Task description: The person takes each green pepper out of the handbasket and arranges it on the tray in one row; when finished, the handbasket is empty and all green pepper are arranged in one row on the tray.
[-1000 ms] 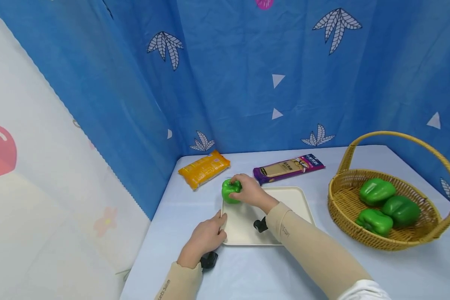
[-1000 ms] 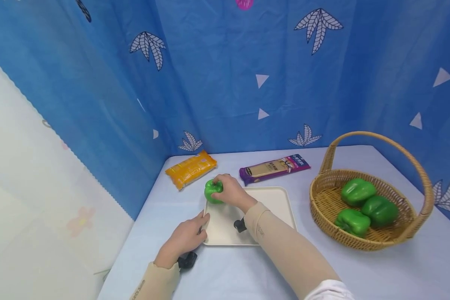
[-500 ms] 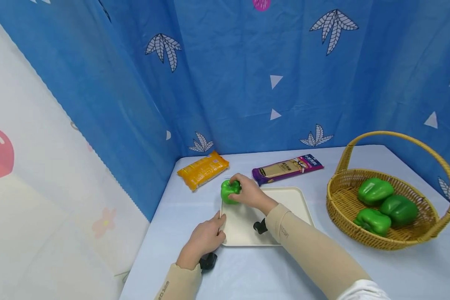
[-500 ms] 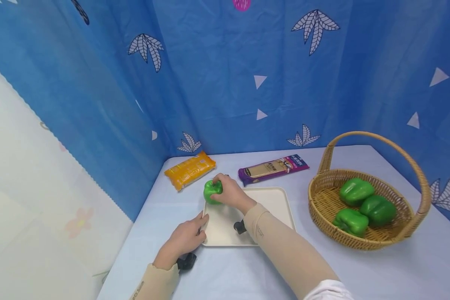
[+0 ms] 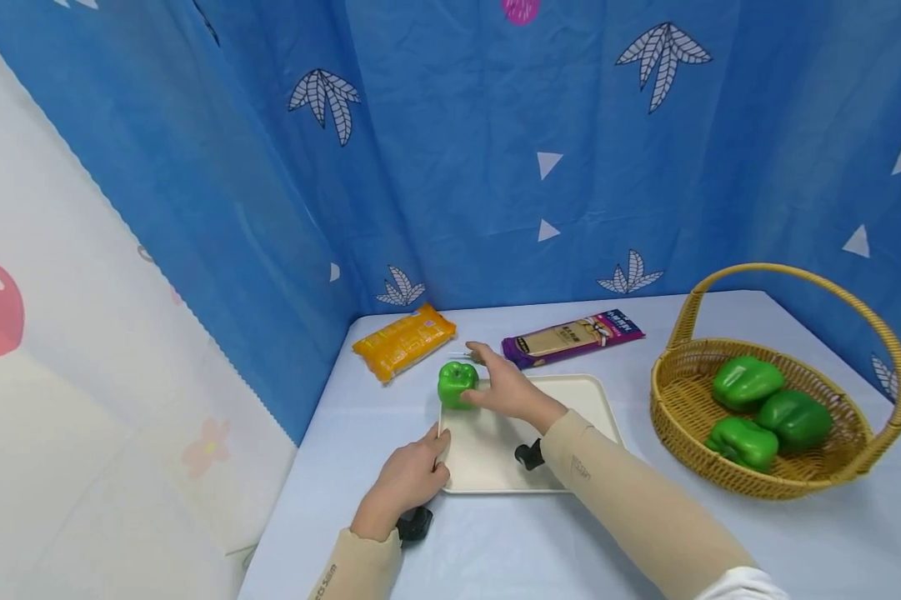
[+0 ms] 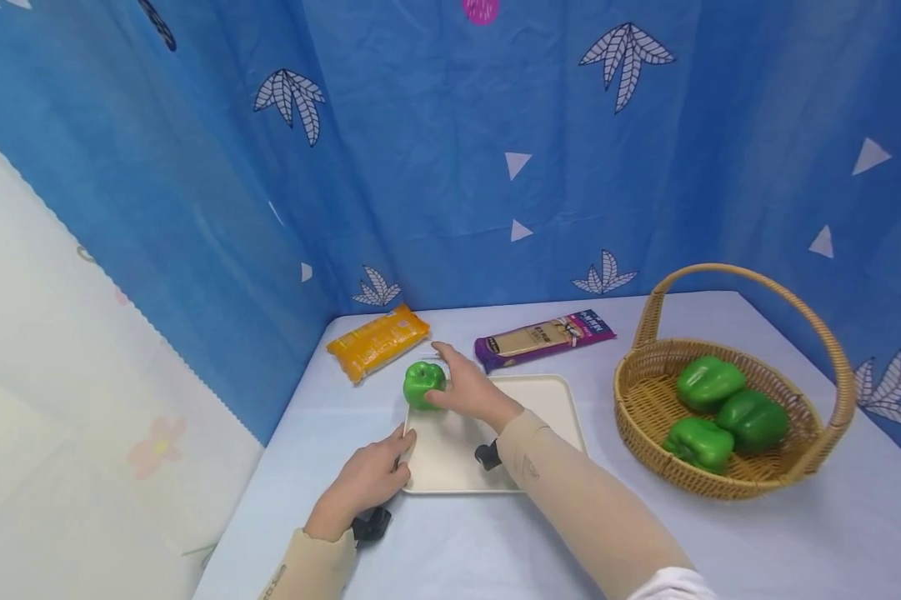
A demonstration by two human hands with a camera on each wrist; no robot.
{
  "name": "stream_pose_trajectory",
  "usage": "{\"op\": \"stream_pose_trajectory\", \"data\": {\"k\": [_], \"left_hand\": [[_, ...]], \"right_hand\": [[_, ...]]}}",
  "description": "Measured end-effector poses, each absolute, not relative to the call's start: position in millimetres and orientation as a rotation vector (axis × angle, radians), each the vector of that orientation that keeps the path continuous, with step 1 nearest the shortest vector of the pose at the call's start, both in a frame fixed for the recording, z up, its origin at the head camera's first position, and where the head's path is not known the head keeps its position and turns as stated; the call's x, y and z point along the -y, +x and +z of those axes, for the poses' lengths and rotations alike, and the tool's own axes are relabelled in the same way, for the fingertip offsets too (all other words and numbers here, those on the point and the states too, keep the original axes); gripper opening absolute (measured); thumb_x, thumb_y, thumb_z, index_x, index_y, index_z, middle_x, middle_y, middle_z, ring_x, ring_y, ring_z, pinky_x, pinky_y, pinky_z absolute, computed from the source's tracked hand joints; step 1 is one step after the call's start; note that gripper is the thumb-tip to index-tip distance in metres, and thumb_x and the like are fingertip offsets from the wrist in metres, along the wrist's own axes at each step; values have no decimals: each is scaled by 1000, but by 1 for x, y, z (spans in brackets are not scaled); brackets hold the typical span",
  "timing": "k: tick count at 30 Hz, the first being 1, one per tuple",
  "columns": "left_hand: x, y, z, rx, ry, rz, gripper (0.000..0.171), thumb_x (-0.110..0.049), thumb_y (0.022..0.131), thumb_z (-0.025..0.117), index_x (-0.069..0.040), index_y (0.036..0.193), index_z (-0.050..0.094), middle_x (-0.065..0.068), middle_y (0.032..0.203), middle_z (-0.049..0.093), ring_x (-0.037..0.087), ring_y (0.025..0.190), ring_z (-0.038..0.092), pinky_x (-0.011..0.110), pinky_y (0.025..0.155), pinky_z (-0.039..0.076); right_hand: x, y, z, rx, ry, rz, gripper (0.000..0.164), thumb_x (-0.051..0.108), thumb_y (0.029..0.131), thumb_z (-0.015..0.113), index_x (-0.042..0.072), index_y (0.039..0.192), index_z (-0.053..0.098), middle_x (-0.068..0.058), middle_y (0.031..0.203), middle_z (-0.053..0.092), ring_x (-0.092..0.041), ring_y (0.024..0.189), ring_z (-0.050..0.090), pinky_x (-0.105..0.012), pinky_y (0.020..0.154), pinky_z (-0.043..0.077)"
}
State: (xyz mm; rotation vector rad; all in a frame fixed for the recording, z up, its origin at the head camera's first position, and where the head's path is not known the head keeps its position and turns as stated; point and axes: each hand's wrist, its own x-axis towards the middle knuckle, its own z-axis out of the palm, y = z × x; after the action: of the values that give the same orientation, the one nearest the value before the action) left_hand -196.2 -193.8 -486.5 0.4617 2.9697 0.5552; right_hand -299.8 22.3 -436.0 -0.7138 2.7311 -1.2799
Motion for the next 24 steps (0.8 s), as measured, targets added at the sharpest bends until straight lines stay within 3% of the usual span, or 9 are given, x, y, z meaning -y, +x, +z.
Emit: {"op": "stream_pose_trajectory", "data": {"k": [4,9,13,19,24], "left_hand": [[196,-196,-489,-2970,440,575,63,-18,91,54,-4,153,49,17,160,43,35,133,58,51,106,49],[196,-197,-491,-2964,479,582,63,-19,92,53,-4,153,48,18,160,42,36,134,57,51,106,49],[193,-198,-493,-2972,478,570,63,-19,92,53,-5,153,49,18,160,42,36,135,57,50,106,49],[191,-197,-492,-2963,466,590,62,-18,92,54,-3,153,49,20,159,43,36,130,60,51,105,50],[190,-198,-489,-2970,456,583,63,-18,92,54,-3,152,49,19,159,44,37,129,61,51,104,50]], "right_hand": [[-49,-292,-421,-2804,-813,-1288,80,28,93,75,14,160,34,-16,158,47,-38,141,48,-57,113,42],[-118,-280,-388,-2985,-916,-1261,57,21,95,73,5,146,53,-18,147,56,-39,133,55,-57,104,49],[-187,-266,-366,-3127,-785,-1137,42,20,97,70,5,135,62,-19,141,59,-41,128,56,-60,98,52],[-272,-242,-360,-3219,-565,-915,35,25,101,65,3,128,65,-23,132,62,-43,120,57,-64,94,50],[-306,-231,-369,-3253,-535,-681,35,24,99,68,1,125,68,-24,126,65,-46,118,58,-66,94,48]]}}
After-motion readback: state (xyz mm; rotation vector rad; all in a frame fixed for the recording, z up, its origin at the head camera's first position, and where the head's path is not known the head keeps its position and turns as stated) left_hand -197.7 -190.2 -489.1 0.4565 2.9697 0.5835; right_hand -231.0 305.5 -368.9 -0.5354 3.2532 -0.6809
